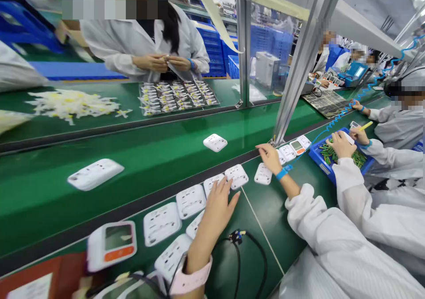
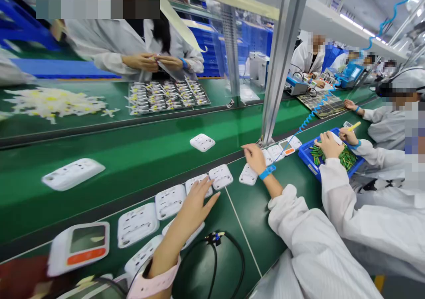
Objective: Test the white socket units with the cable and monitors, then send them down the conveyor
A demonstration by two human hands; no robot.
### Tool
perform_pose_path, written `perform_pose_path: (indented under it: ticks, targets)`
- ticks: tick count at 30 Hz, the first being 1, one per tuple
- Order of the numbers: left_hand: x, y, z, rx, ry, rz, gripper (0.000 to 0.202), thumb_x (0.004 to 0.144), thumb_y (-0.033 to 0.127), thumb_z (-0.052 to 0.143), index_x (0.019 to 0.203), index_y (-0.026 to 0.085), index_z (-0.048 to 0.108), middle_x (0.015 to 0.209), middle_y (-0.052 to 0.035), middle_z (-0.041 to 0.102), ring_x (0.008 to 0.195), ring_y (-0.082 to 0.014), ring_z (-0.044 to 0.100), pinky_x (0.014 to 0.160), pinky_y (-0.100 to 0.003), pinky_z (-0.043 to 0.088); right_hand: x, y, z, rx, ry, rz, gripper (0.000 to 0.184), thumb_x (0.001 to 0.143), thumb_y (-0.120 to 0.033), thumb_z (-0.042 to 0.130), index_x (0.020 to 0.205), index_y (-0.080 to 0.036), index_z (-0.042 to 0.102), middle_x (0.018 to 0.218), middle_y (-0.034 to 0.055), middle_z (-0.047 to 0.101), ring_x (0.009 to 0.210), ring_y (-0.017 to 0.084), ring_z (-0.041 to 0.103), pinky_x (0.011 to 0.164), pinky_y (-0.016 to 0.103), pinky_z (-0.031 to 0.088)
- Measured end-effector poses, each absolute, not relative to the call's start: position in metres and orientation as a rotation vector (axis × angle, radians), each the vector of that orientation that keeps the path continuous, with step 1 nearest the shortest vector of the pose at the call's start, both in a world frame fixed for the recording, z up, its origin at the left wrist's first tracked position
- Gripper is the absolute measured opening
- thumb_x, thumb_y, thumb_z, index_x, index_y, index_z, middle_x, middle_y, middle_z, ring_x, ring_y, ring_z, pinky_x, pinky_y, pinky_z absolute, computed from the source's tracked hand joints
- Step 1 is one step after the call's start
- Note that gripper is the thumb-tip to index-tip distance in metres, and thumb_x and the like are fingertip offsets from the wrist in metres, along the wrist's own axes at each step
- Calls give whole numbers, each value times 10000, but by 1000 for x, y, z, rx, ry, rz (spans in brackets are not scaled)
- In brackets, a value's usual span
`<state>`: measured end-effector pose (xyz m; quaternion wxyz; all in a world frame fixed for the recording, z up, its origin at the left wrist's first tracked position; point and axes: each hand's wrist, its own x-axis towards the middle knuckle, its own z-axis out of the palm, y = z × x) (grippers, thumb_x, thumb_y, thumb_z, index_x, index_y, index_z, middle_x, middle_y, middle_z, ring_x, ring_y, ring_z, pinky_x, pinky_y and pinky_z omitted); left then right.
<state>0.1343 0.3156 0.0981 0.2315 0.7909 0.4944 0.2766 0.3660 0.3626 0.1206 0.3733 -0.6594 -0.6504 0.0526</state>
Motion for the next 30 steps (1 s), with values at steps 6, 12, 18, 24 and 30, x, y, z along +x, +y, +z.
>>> perform_pose_path:
  ticks: [6, 12, 18, 24, 30]
  targets:
    - [140, 307, 107, 2220, 1290, 772, 483, 891, 418, 458, 1273, 140, 554, 1409, -138, 471, 1361, -311, 378, 1130, -515, 336, 420, 278, 90, -1821, -1632, 63, 450, 954, -267, 372, 1310, -48, 538, 1435, 173, 426, 1397, 260, 311, 1156, 442, 232]
    - [191, 308, 125, 2339, 1198, 614, 432, 880, 282, 532, 1282, 125, 546, 1376, -126, 497, 1310, -259, 433, 1134, -409, 346, 412, 180, 70, -1974, -1577, -198, 359, 945, -302, 444, 1248, -184, 597, 1235, 122, 559, 1159, 235, 502, 1064, 468, 364]
    - [282, 327, 151, 2419, 1406, 273, 600, 865, 317, 593, 1394, 81, 435, 1262, -229, 495, 1207, -358, 454, 1032, -471, 356, 414, 169, 71, -2121, -1558, -212, 650, 835, -517, 594, 1402, -227, 464, 1409, 156, 353, 1285, 319, 368, 1019, 486, 400]
    - [336, 346, 146, 2310, 1515, 285, 933, 614, 321, 850, 1387, 55, 401, 1279, -268, 439, 1195, -392, 419, 980, -468, 379, 409, 154, 58, -2109, -1546, -161, 544, 861, -496, 557, 1354, -269, 522, 1255, 143, 462, 1148, 303, 465, 917, 477, 463]
    - [311, 360, 160, 2141, 1368, 458, 787, 603, 335, 853, 1255, 87, 488, 1245, -198, 495, 1161, -328, 496, 954, -405, 444, 416, 156, 48, -1914, -1304, 29, 502, 821, -496, 588, 1313, -409, 539, 1197, 111, 543, 1115, 337, 519, 930, 544, 457]
